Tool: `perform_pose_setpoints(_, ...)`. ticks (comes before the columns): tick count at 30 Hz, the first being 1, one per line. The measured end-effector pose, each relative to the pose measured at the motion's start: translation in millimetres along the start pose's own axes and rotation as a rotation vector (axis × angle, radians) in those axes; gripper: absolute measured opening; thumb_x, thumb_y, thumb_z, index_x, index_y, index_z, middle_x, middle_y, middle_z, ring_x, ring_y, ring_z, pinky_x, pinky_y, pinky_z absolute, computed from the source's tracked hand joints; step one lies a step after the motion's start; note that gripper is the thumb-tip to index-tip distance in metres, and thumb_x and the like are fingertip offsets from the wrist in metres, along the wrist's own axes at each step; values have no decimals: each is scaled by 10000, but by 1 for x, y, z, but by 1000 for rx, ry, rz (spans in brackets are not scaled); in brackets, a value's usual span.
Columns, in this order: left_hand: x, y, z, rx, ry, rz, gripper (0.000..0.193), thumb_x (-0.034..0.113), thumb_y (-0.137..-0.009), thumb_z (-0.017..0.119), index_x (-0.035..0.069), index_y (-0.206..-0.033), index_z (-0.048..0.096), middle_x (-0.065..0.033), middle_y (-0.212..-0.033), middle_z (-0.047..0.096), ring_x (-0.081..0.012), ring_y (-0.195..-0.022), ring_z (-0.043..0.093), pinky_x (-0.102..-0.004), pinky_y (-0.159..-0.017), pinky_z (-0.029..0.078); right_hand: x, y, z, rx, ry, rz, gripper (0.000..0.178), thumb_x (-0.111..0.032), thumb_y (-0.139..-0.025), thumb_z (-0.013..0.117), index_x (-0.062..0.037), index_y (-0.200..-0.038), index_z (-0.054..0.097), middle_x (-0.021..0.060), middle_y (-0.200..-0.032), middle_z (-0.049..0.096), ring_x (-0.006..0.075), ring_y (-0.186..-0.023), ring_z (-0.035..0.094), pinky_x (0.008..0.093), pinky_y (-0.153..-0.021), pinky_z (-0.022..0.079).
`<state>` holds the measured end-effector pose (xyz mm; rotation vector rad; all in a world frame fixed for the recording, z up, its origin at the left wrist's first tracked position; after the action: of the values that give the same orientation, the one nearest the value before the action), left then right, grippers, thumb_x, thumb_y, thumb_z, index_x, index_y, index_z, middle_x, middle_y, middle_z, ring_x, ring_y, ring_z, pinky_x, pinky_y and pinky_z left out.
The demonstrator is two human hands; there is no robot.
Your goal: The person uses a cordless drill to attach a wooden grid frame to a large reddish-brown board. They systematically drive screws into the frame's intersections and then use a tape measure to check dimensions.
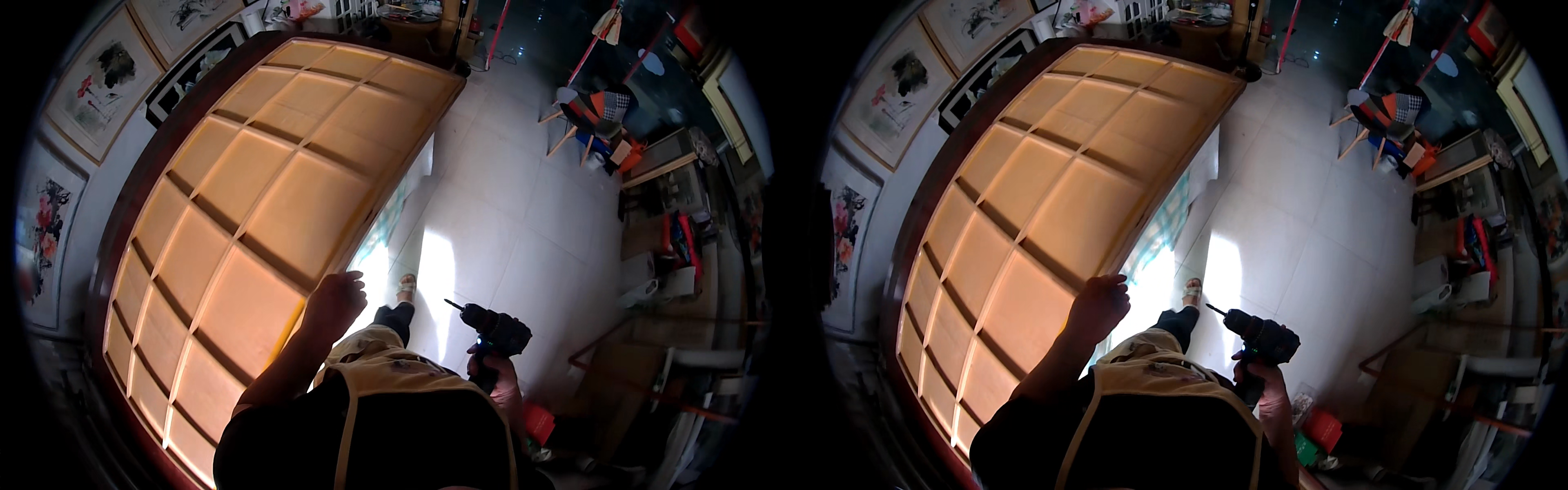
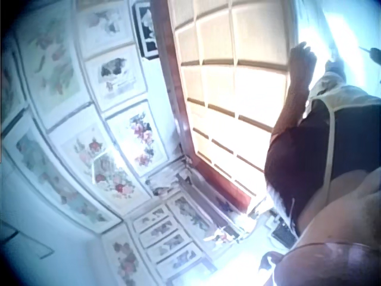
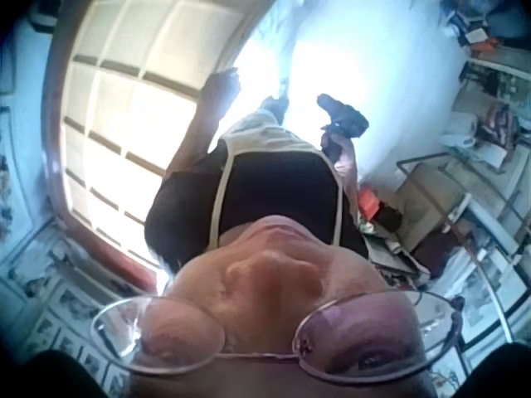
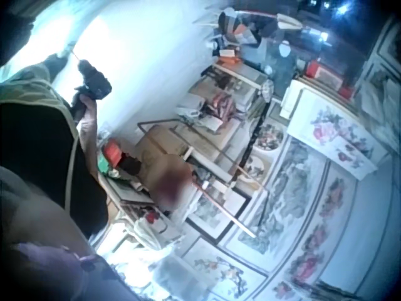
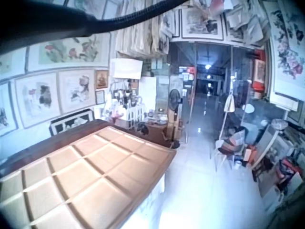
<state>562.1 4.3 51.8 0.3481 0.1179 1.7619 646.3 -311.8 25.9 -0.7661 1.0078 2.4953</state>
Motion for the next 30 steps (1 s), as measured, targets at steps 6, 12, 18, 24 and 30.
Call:
perform_pose_setpoints(6,51,-186,56,163,-1133,320,269,50,-893,635,70,-1159,662,-103,-1195,621,-251,-1079,623,-318,-907,518,-155,-106,-27,107,27,-226,453,-241,-748,680,39,-1095,603,117,-736,626,202,-675,603,294,-611,486)
perform_pose_setpoints(12,0,-368,178,-75,-1085,-42,269,37,-941,570,7,-1207,594,-89,-1146,624,-156,-917,616,-297,-846,529,-272,-177,-79,169,-28,-354,383,-245,-809,647,14,-1076,559,76,-755,567,183,-645,512,309,-631,419)
perform_pose_setpoints(18,-61,-559,213,-79,-580,-340,266,147,-1006,429,-19,-1149,578,-74,-842,616,-151,-755,534,-281,-712,442,-396,-267,-174,232,-96,-426,380,-254,-809,683,3,-1062,560,64,-716,551,176,-639,511,327,-622,436)
perform_pose_setpoints(24,-29,-720,258,80,-639,-196,277,134,-1009,425,8,-1206,574,-79,-862,646,-131,-699,518,-259,-630,422,-578,-408,-207,116,-64,-330,392,-234,-776,675,17,-1059,571,100,-712,600,206,-626,566,324,-609,463)
perform_pose_setpoints(30,83,-797,251,331,-539,226,325,228,-995,544,31,-1253,555,-93,-1034,674,-138,-810,607,-252,-684,487,-733,-583,-153,58,88,-230,371,-202,-733,696,18,-1012,592,97,-696,607,206,-605,589,324,-616,480)
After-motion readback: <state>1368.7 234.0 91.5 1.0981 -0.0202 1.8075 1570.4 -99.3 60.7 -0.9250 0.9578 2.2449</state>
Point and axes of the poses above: each hand's wrist, its own y-axis away from the middle knuckle, its own z-axis out of the palm, x = y × z, the point moved 8 cm from there along -y, towards the middle knuckle
